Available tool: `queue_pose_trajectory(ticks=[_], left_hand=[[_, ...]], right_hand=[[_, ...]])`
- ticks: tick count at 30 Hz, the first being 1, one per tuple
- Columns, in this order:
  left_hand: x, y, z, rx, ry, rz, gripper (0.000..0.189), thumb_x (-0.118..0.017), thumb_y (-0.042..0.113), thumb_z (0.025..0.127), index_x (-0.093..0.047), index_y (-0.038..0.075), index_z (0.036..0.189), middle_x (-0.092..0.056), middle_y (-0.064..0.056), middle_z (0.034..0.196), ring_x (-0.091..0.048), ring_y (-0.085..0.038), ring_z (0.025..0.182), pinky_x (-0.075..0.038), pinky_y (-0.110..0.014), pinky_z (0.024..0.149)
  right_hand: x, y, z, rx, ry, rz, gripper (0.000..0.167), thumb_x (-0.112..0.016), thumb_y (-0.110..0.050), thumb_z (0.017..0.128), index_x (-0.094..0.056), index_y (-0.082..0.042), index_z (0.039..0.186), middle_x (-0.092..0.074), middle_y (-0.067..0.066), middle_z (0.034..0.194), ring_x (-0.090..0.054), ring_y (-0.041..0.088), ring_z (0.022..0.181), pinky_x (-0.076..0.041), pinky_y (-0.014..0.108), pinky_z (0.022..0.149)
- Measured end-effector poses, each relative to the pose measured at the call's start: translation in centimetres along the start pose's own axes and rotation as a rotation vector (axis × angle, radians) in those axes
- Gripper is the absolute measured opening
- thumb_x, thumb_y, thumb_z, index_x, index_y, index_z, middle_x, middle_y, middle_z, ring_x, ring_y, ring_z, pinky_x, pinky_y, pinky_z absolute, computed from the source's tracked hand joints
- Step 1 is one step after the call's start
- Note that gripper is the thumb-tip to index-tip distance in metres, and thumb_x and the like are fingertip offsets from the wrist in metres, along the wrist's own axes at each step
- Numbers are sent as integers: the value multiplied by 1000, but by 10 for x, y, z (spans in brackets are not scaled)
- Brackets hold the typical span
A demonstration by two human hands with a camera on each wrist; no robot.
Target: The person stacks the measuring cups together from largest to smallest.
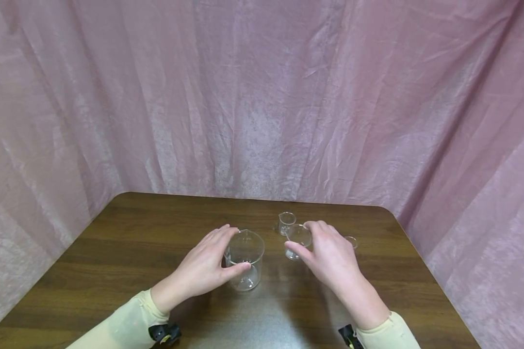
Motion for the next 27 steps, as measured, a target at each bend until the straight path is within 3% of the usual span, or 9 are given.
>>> queue_pose_trajectory(ticks=[27], left_hand=[[0, 0, 0, 6, 1, -7, 91, -76, 67, 96, -54, 4, 157, -58, -15, 159, -43, -36, 157, -34, -53, 130]], right_hand=[[13, -24, 9, 43, 8, 27, 62, -82, -55, 97, -71, -6, 133, -75, 10, 128, -73, 33, 111, -61, 60, 86]])
Point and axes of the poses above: each hand's wrist, its own z-axis towards the middle knuckle, its own x-axis out of the back of the hand, y = z × x, the point moved 3 cm from there along z, towards the middle knuckle
